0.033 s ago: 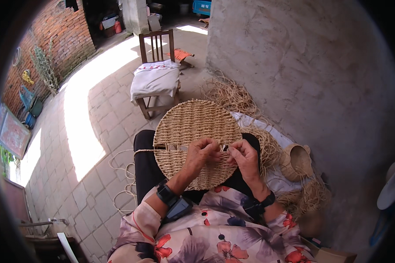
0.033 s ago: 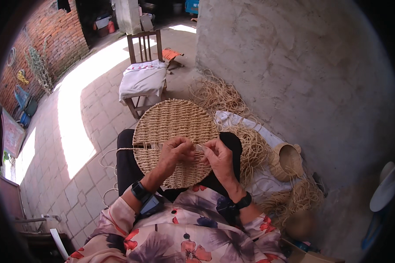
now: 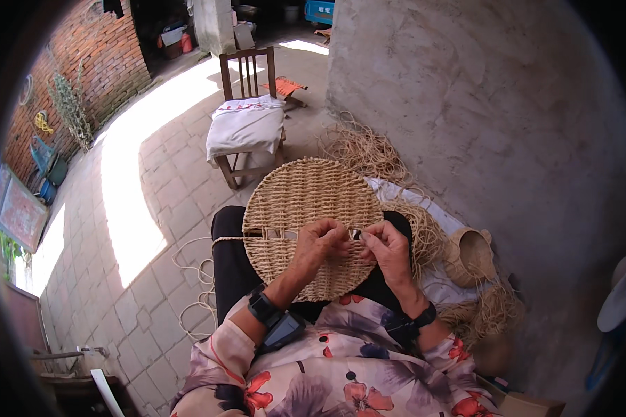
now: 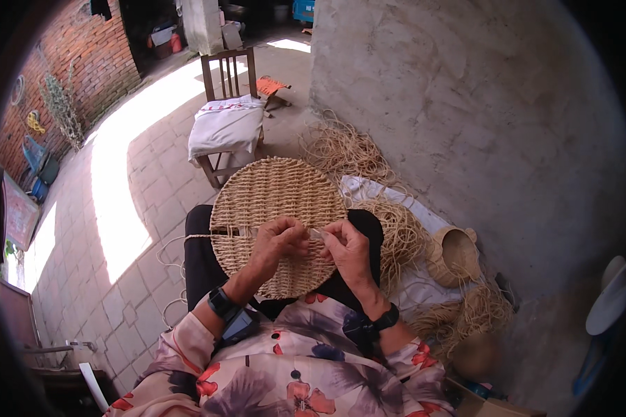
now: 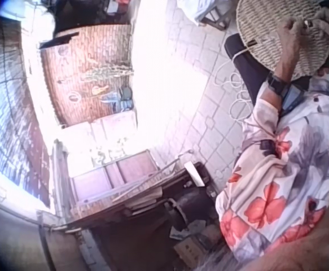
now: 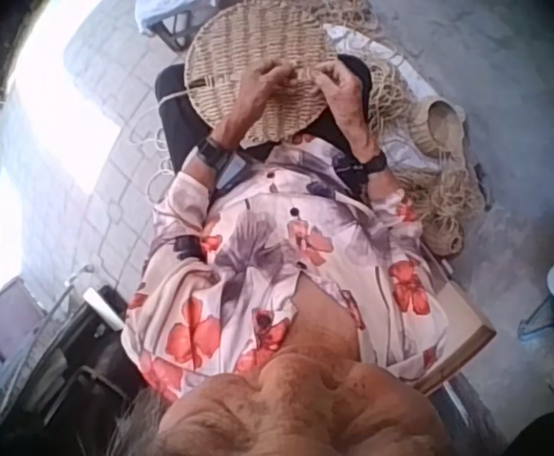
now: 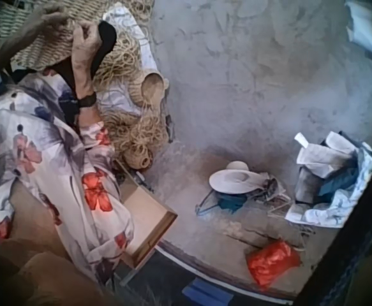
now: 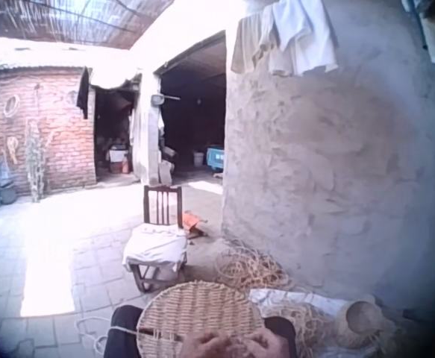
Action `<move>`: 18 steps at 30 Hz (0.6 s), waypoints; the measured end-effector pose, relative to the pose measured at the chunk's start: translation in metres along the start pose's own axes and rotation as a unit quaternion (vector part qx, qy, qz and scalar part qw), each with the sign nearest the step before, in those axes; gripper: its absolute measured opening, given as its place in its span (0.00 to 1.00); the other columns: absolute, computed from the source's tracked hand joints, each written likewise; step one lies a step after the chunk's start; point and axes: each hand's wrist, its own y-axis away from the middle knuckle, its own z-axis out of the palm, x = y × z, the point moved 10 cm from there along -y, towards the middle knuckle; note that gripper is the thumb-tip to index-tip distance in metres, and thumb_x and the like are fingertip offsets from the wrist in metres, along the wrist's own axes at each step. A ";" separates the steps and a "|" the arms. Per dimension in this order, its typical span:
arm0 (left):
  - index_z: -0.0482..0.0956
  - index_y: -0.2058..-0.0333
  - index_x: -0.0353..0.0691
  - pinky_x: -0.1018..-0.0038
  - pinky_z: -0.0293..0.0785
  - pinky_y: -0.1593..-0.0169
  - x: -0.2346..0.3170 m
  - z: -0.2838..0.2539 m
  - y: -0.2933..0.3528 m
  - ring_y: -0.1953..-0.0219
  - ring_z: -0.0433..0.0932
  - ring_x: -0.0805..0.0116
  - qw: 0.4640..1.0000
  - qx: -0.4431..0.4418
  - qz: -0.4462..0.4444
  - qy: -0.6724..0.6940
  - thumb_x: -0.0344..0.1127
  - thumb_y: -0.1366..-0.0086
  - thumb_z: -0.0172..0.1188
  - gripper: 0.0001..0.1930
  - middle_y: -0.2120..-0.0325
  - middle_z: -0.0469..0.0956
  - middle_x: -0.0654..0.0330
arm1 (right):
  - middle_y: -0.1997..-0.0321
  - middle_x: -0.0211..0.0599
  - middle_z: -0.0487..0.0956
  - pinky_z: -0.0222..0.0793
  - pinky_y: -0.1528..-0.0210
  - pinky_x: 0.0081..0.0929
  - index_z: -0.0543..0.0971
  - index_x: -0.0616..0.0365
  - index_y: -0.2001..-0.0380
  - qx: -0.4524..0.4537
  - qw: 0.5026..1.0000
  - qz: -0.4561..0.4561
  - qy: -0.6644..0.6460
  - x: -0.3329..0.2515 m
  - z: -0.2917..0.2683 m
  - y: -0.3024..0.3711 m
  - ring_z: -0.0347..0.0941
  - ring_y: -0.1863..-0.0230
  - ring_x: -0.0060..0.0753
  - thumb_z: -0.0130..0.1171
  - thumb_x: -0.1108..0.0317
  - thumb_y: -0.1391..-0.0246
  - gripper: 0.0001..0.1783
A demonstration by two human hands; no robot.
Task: Weaving a round wicker basket by hand using strips of material.
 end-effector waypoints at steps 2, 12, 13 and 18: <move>0.78 0.64 0.36 0.79 0.78 0.64 -0.002 -0.001 -0.001 0.70 0.79 0.75 1.000 -0.010 0.008 -0.005 0.39 0.32 0.58 0.10 0.70 0.79 0.63 | 0.75 0.26 0.78 0.70 0.76 0.13 0.78 0.62 0.64 -0.010 1.000 0.008 0.010 0.002 0.002 -0.002 0.74 0.76 0.13 0.58 0.71 0.39 0.05; 0.77 0.63 0.36 0.80 0.78 0.66 0.000 0.002 0.000 0.72 0.78 0.77 0.999 -0.021 0.002 -0.033 0.39 0.32 0.58 0.11 0.70 0.78 0.64 | 0.75 0.24 0.78 0.68 0.75 0.13 0.80 0.62 0.62 -0.042 0.998 -0.007 0.037 0.000 0.014 -0.001 0.71 0.77 0.10 0.60 0.71 0.40 0.06; 0.77 0.63 0.36 0.80 0.78 0.66 0.000 0.003 0.000 0.72 0.78 0.77 0.999 -0.021 0.002 -0.033 0.39 0.32 0.58 0.11 0.70 0.78 0.64 | 0.76 0.23 0.78 0.67 0.75 0.13 0.80 0.61 0.62 -0.047 0.998 -0.011 0.044 -0.001 0.014 -0.001 0.70 0.77 0.09 0.60 0.71 0.40 0.06; 0.76 0.63 0.38 0.80 0.80 0.68 -0.008 0.004 -0.001 0.71 0.79 0.78 0.998 -0.058 -0.014 -0.018 0.37 0.30 0.56 0.08 0.69 0.77 0.65 | 0.73 0.22 0.78 0.66 0.74 0.12 0.80 0.60 0.62 -0.067 0.997 -0.008 0.035 0.002 0.013 -0.002 0.69 0.75 0.08 0.59 0.71 0.40 0.05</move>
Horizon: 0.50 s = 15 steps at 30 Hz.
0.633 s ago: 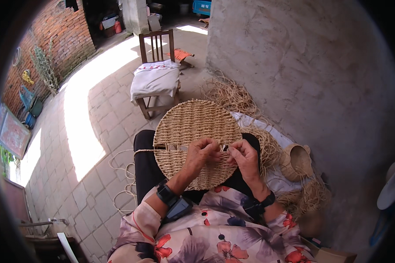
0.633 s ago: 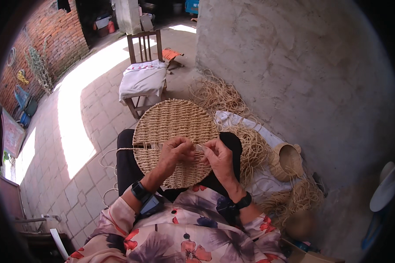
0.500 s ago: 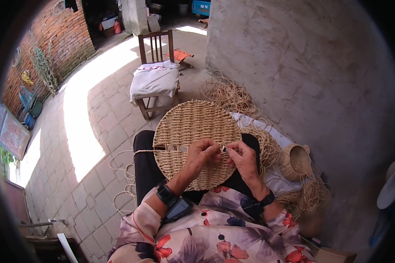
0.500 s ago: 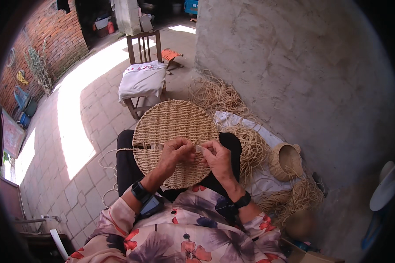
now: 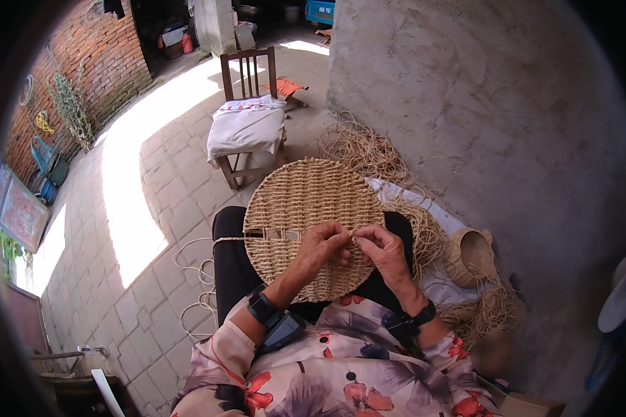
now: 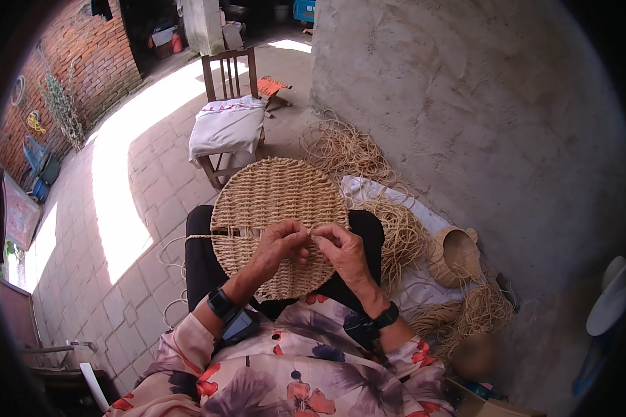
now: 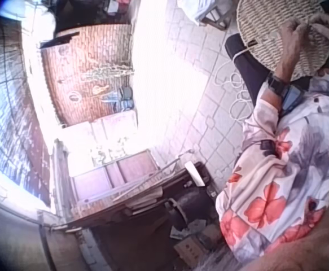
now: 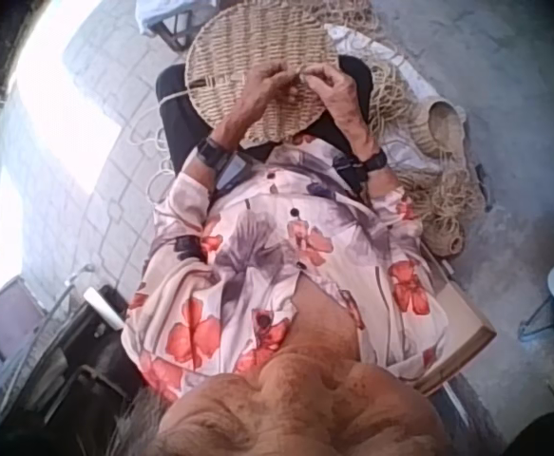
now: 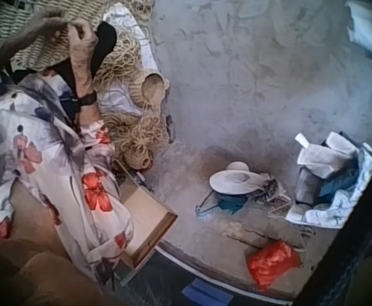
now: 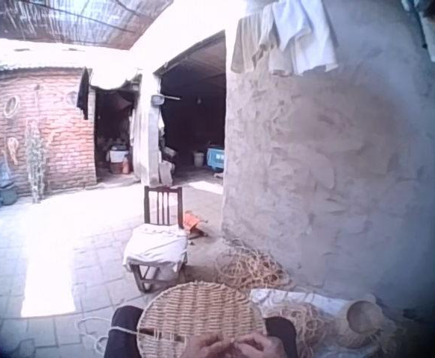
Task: Weaving a round wicker basket by hand using strips of material.
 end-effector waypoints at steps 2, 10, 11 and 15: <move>0.75 0.63 0.39 0.79 0.80 0.67 -0.003 0.000 -0.001 0.71 0.79 0.77 1.000 -0.009 -0.013 0.016 0.37 0.30 0.56 0.08 0.69 0.76 0.65 | 0.72 0.22 0.79 0.66 0.74 0.12 0.80 0.60 0.62 -0.007 1.000 0.006 -0.010 -0.002 0.001 0.000 0.69 0.74 0.08 0.59 0.71 0.40 0.05; 0.74 0.62 0.39 0.77 0.81 0.63 -0.007 0.002 -0.003 0.68 0.79 0.76 0.997 -0.041 -0.058 0.033 0.33 0.29 0.54 0.04 0.68 0.76 0.64 | 0.70 0.21 0.77 0.66 0.72 0.12 0.77 0.58 0.64 -0.039 0.996 0.032 -0.067 0.004 0.009 -0.006 0.70 0.71 0.08 0.59 0.69 0.38 0.04; 0.74 0.61 0.39 0.77 0.81 0.63 -0.006 0.002 -0.002 0.68 0.79 0.76 0.997 -0.034 -0.049 0.040 0.33 0.30 0.55 0.04 0.68 0.76 0.64 | 0.70 0.21 0.77 0.66 0.72 0.12 0.77 0.58 0.64 -0.039 0.996 0.032 -0.067 0.004 0.010 -0.006 0.70 0.71 0.08 0.59 0.69 0.38 0.04; 0.73 0.59 0.39 0.78 0.80 0.63 0.001 0.005 -0.001 0.67 0.78 0.76 0.999 -0.023 -0.017 0.037 0.33 0.30 0.56 0.05 0.67 0.76 0.64 | 0.71 0.23 0.77 0.68 0.71 0.16 0.76 0.60 0.66 -0.011 0.999 -0.023 0.028 0.002 0.001 -0.010 0.70 0.71 0.11 0.60 0.71 0.41 0.05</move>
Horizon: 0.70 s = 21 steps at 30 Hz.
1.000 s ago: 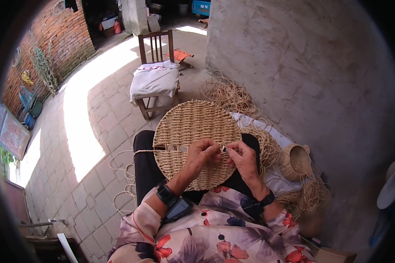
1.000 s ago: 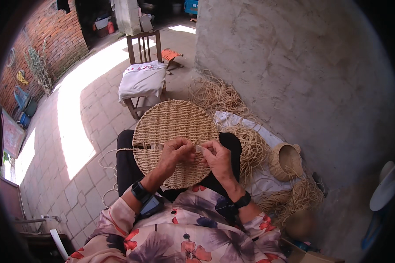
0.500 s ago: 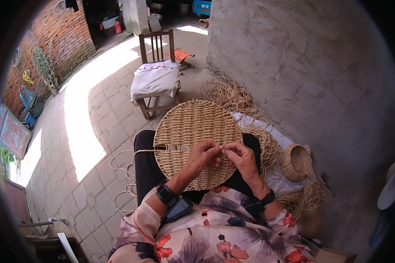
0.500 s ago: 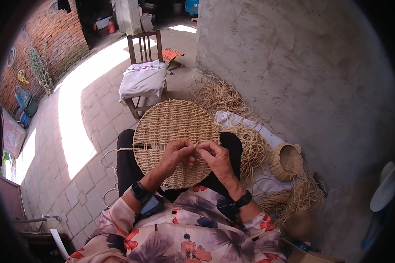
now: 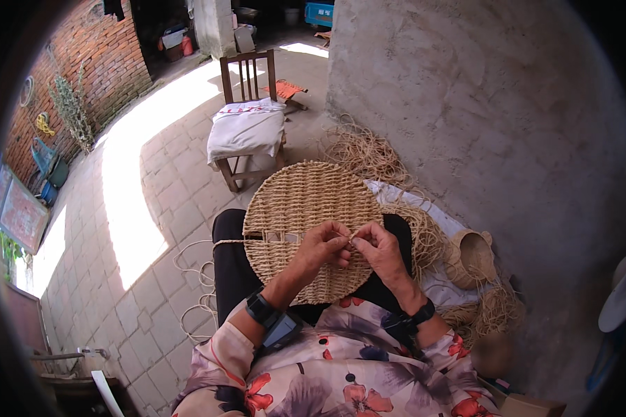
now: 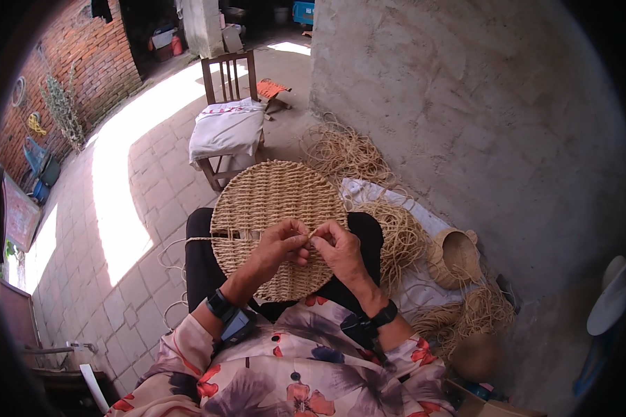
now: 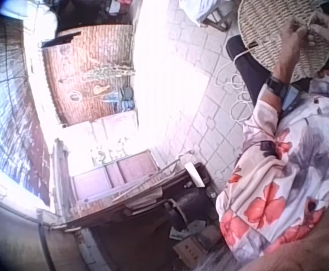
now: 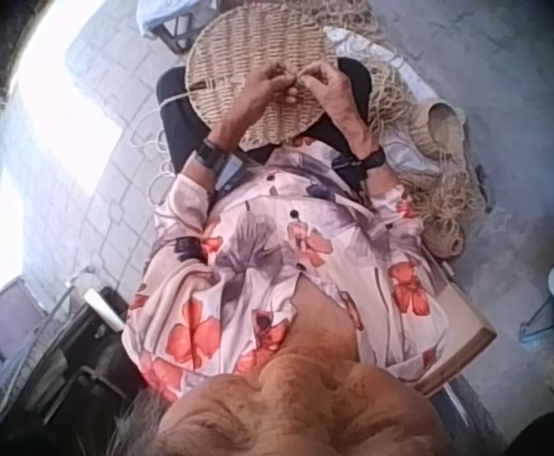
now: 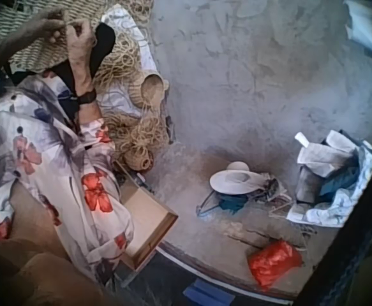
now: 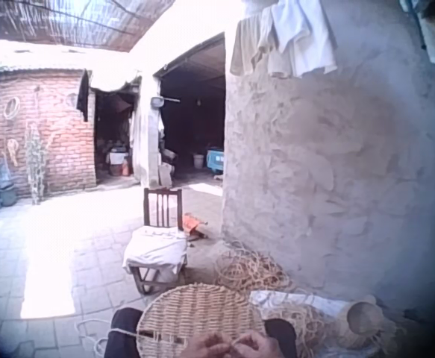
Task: Weaving a round wicker basket by hand using strips of material.
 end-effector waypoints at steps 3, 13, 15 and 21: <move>0.74 0.58 0.39 0.78 0.80 0.65 0.006 0.004 0.003 0.69 0.79 0.77 1.000 0.020 0.000 -0.018 0.34 0.31 0.58 0.07 0.67 0.77 0.64 | 0.70 0.26 0.77 0.69 0.71 0.19 0.76 0.61 0.65 0.004 0.998 -0.022 0.066 -0.005 -0.005 0.000 0.71 0.71 0.13 0.61 0.73 0.44 0.05; 0.76 0.59 0.36 0.79 0.81 0.67 0.007 0.002 0.002 0.72 0.79 0.78 0.999 0.028 0.026 -0.035 0.35 0.31 0.59 0.09 0.70 0.78 0.65 | 0.69 0.40 0.77 0.71 0.66 0.32 0.76 0.61 0.65 -0.042 0.944 -0.196 0.262 -0.076 0.003 0.009 0.76 0.67 0.39 0.61 0.78 0.49 0.07; 0.76 0.59 0.36 0.79 0.80 0.67 0.006 0.001 0.001 0.72 0.79 0.78 0.999 0.030 0.025 -0.035 0.35 0.31 0.58 0.08 0.70 0.78 0.65 | 0.69 0.41 0.77 0.71 0.66 0.33 0.75 0.62 0.66 -0.042 0.938 -0.206 0.275 -0.081 0.005 0.010 0.76 0.67 0.42 0.61 0.78 0.49 0.07; 0.75 0.59 0.37 0.79 0.80 0.67 0.012 0.003 0.002 0.72 0.79 0.79 0.997 0.014 0.045 -0.068 0.34 0.30 0.57 0.07 0.70 0.78 0.65 | 0.70 0.44 0.77 0.71 0.67 0.37 0.74 0.62 0.68 -0.036 0.926 -0.229 0.296 -0.087 0.009 0.008 0.77 0.68 0.48 0.61 0.76 0.47 0.06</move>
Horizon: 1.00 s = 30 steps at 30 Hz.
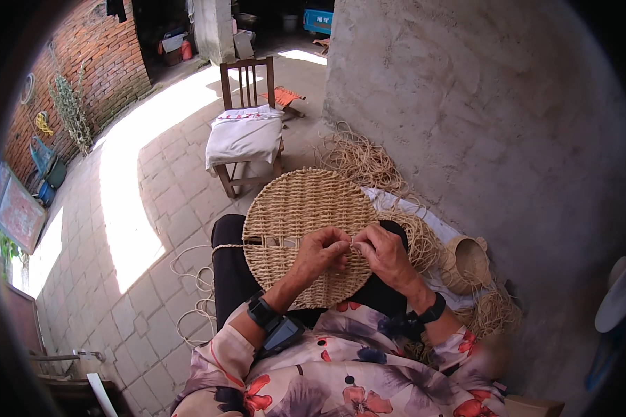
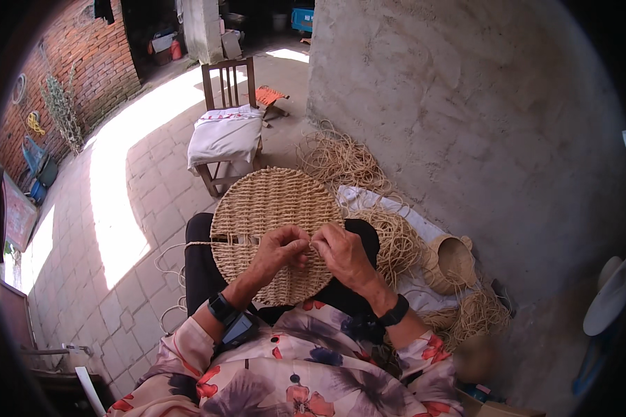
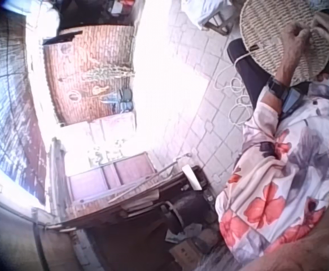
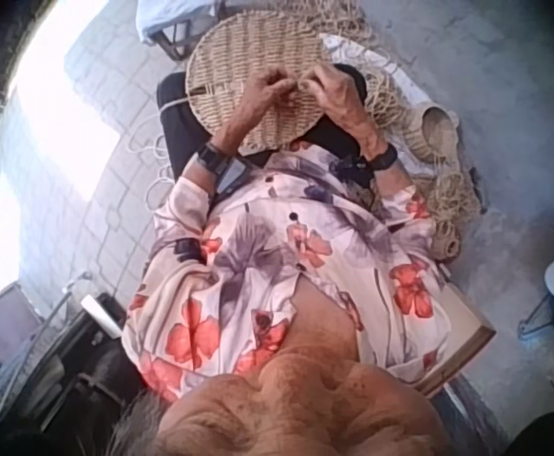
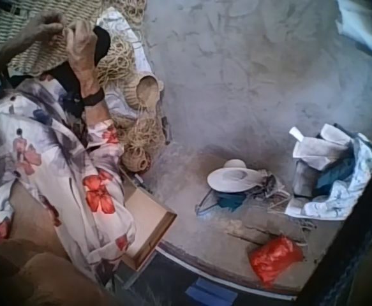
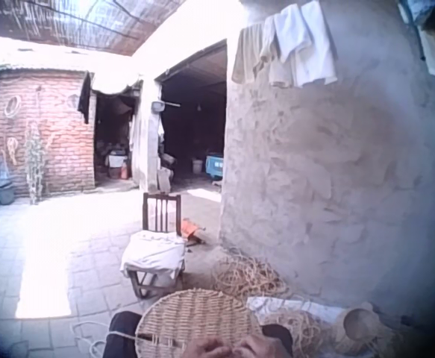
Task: Weaving a round wicker basket by hand using strips of material.
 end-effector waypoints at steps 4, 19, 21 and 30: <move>0.74 0.59 0.37 0.79 0.80 0.67 0.002 0.000 0.000 0.71 0.79 0.79 1.000 0.000 0.008 -0.011 0.34 0.29 0.56 0.07 0.70 0.77 0.65 | 0.71 0.46 0.76 0.71 0.69 0.40 0.73 0.61 0.67 -0.001 1.000 -0.003 -0.007 0.003 0.003 -0.003 0.77 0.70 0.52 0.61 0.73 0.45 0.07; 0.74 0.58 0.33 0.80 0.78 0.62 0.019 0.004 0.000 0.67 0.80 0.76 1.000 -0.013 0.010 -0.002 0.34 0.30 0.56 0.09 0.68 0.78 0.64 | 0.80 0.47 0.74 0.68 0.76 0.44 0.71 0.58 0.72 0.049 0.997 0.036 0.050 0.022 0.011 0.007 0.75 0.76 0.55 0.51 0.62 0.36 0.12; 0.76 0.58 0.32 0.79 0.78 0.63 0.018 0.011 -0.004 0.68 0.80 0.75 0.994 -0.069 -0.022 -0.081 0.34 0.31 0.58 0.10 0.69 0.79 0.63 | 0.80 0.47 0.74 0.68 0.75 0.43 0.71 0.58 0.72 0.056 0.998 0.022 0.037 0.021 0.009 0.007 0.75 0.75 0.54 0.51 0.62 0.36 0.12; 0.75 0.63 0.34 0.78 0.78 0.66 0.025 0.012 -0.014 0.71 0.78 0.76 0.988 -0.110 -0.002 -0.112 0.32 0.33 0.62 0.08 0.74 0.77 0.63 | 0.72 0.45 0.74 0.69 0.72 0.41 0.70 0.58 0.69 0.076 0.996 -0.043 0.008 0.004 0.000 0.009 0.76 0.71 0.51 0.56 0.69 0.40 0.06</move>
